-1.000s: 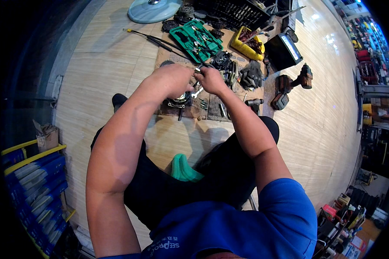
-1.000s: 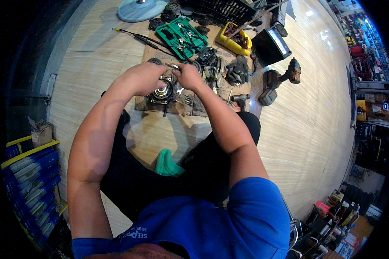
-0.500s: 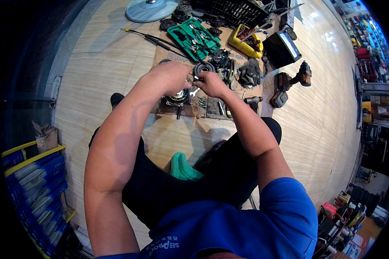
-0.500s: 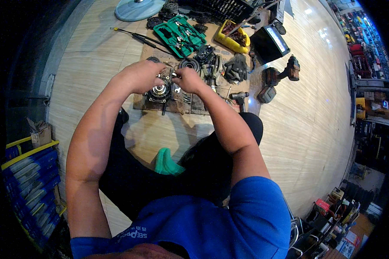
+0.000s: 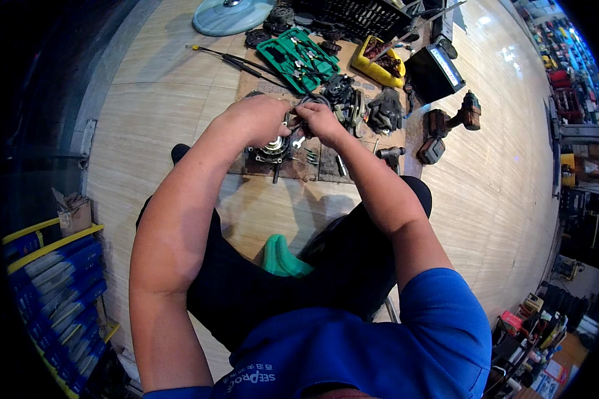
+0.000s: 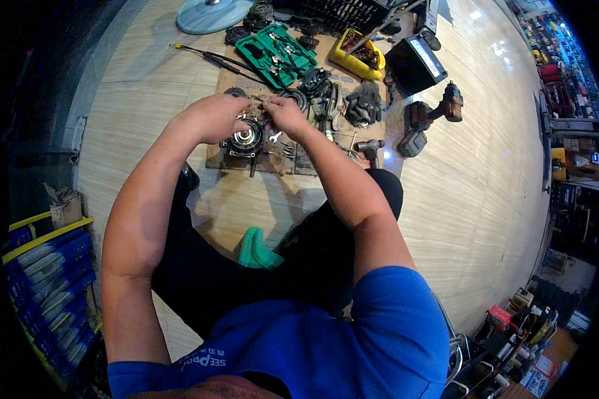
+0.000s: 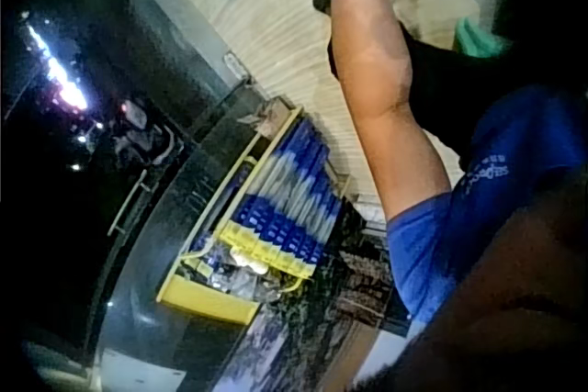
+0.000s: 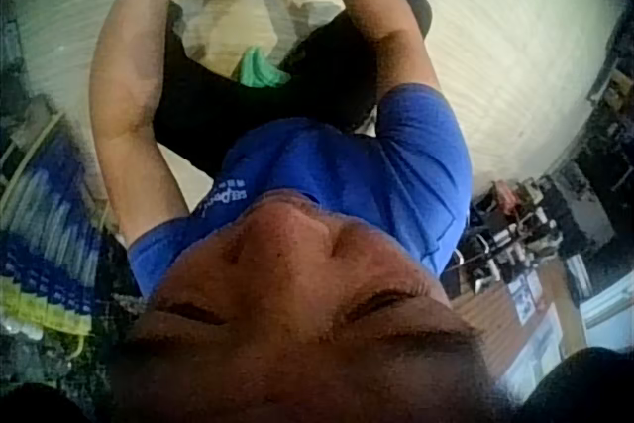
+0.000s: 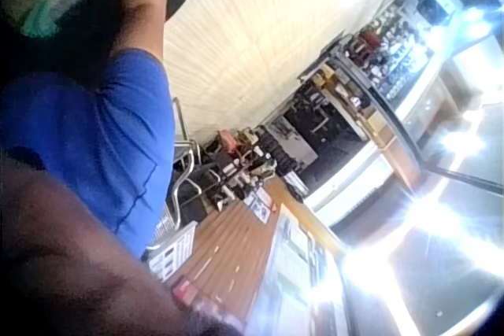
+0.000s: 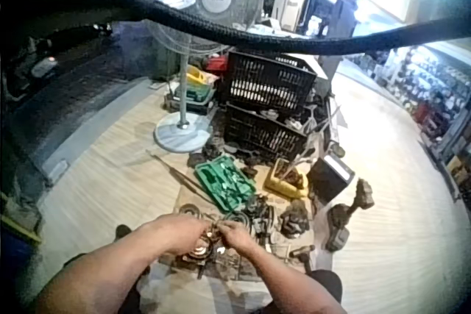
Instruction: The person disassembles a mechanical clutch assembly by removing the top plate, spacers, and internal gears, and setting them onto a wooden board.
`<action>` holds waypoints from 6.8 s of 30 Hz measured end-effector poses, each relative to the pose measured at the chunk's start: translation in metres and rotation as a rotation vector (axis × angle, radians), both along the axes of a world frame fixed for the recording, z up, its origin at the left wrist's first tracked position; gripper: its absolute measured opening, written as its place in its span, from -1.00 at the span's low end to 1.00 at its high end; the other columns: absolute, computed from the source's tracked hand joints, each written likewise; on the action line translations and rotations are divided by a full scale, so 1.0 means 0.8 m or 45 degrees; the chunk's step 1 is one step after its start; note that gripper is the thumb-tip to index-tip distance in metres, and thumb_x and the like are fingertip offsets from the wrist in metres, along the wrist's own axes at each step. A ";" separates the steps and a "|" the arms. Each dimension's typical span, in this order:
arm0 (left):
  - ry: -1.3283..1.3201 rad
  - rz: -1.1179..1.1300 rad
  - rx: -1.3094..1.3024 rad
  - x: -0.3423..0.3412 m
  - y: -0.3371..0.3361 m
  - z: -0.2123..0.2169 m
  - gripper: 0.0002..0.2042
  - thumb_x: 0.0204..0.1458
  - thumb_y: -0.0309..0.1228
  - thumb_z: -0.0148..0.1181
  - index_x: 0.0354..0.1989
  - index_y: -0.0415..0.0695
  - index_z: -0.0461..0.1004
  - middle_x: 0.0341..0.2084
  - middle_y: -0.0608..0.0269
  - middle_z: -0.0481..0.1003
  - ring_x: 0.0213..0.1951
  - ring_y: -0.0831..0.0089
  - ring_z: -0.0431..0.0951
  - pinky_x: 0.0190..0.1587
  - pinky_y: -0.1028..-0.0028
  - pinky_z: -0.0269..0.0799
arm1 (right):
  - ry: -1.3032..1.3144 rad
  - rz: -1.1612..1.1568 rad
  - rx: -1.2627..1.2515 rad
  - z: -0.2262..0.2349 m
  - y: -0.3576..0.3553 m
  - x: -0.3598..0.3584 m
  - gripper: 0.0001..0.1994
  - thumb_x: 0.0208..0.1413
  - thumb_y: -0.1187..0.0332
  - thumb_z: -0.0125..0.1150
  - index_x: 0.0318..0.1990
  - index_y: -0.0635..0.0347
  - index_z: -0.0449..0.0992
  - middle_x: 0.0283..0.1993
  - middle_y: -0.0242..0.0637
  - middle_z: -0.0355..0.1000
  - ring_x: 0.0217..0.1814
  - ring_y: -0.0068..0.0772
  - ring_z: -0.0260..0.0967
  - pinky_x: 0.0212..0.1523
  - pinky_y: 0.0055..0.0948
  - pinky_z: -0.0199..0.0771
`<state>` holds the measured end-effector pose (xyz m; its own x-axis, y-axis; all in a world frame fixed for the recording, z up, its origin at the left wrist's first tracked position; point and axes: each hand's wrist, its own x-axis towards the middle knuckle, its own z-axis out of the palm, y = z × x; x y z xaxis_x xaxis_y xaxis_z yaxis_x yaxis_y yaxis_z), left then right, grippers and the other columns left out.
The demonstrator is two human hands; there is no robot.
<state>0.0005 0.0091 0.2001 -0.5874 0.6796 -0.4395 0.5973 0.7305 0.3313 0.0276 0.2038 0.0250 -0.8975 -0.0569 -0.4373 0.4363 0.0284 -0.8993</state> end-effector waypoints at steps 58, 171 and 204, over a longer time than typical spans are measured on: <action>-0.006 0.020 -0.002 0.001 0.002 0.005 -0.65 0.06 -0.28 0.30 -0.02 -0.18 0.48 -0.16 -0.08 0.59 -0.05 -0.06 0.57 -0.04 0.09 0.49 | -0.064 0.008 -0.563 0.010 0.012 0.014 -0.70 0.30 0.44 0.08 0.13 0.38 0.41 -0.10 -0.08 0.57 -0.24 -0.28 0.60 -0.27 -0.37 0.63; -0.040 0.072 -0.065 0.012 0.009 0.006 -0.63 0.09 -0.14 0.31 -0.06 -0.15 0.60 -0.05 -0.03 0.59 0.03 0.07 0.58 0.05 0.15 0.50 | 0.414 0.178 0.431 0.007 0.001 0.022 -0.75 0.14 0.31 0.38 -0.30 0.35 0.52 -0.52 -0.29 0.50 -0.54 -0.54 0.41 -0.52 -0.44 0.40; -0.024 0.030 -0.102 0.009 0.011 -0.003 -0.64 0.07 -0.17 0.30 -0.03 -0.10 0.59 -0.08 0.01 0.61 0.01 0.08 0.60 0.03 0.15 0.52 | 0.631 0.221 0.790 0.003 -0.023 0.042 -0.72 0.24 0.42 0.09 0.04 0.35 0.48 -0.07 0.19 0.51 0.00 0.22 0.49 -0.02 -0.10 0.49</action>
